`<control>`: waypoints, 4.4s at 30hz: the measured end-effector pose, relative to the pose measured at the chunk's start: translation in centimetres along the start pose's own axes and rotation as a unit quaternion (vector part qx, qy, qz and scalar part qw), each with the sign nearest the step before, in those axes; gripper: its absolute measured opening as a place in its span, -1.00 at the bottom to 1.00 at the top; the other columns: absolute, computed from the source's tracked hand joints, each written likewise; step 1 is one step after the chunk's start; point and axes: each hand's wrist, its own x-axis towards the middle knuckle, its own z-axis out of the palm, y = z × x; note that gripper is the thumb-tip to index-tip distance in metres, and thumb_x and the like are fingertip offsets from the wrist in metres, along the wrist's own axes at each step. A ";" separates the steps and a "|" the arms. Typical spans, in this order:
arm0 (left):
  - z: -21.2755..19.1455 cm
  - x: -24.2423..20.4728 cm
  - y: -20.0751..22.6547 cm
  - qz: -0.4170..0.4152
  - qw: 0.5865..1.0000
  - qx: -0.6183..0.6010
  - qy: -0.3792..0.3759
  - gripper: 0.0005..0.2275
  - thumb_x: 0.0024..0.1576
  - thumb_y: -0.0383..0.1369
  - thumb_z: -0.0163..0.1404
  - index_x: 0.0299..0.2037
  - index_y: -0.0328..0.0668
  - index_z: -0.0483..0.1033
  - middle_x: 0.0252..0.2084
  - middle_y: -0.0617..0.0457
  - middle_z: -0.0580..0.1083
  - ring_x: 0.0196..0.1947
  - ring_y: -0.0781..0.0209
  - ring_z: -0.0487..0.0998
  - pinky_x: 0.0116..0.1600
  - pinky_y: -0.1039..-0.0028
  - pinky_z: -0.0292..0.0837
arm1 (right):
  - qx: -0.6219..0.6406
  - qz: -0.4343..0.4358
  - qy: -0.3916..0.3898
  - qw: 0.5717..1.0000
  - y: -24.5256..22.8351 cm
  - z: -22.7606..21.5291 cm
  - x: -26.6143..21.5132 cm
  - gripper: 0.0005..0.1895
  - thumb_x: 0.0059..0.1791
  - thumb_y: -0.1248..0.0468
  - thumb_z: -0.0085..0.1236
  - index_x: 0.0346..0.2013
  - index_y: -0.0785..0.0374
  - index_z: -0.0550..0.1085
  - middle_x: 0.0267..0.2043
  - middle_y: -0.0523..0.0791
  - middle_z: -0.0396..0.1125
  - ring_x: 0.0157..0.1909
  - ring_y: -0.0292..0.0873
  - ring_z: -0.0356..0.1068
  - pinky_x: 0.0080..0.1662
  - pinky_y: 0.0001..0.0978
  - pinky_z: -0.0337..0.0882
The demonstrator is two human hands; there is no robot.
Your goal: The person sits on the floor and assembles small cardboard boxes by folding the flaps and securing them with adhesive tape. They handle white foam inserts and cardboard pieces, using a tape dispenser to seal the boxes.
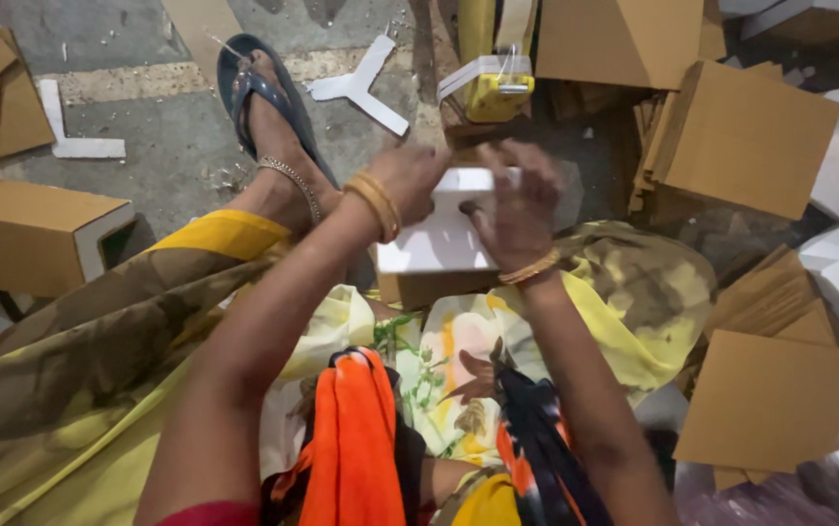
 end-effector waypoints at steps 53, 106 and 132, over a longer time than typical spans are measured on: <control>3.9 0.9 -0.1 0.007 0.984 0.062 0.165 -0.51 -0.04 -0.08 0.26 0.01 -0.13 0.43 -0.13 -0.01 0.44 -0.08 0.01 0.48 0.02 0.18 0.28 | 0.257 0.323 -0.054 0.909 6.5 3.9 -3.4 -0.07 -0.13 0.19 0.50 0.42 0.21 0.17 0.23 0.11 0.27 0.18 0.04 0.34 0.16 -0.17 0.41; 5.4 -2.7 0.6 0.019 0.972 0.108 0.206 -0.56 0.10 -0.11 0.16 0.17 0.04 0.44 -0.07 0.04 0.42 -0.03 0.05 0.43 0.02 0.22 0.28 | 0.052 0.332 -0.175 0.925 0.9 -2.6 -2.6 -0.22 -0.14 0.01 0.42 0.24 0.29 0.34 0.24 0.11 0.23 0.23 0.23 0.28 0.11 0.04 0.34; 3.7 -5.6 -3.4 -0.076 0.959 -0.147 0.231 -0.61 -0.05 -0.27 0.35 -0.09 -0.07 0.46 -0.13 0.00 0.46 -0.10 -0.12 0.54 -0.08 0.17 0.46 | 0.040 0.051 -0.004 0.998 3.8 0.7 -1.8 -0.51 -0.10 0.09 0.46 0.00 0.19 0.47 -0.08 -0.01 0.36 -0.02 0.11 0.38 0.00 -0.03 0.40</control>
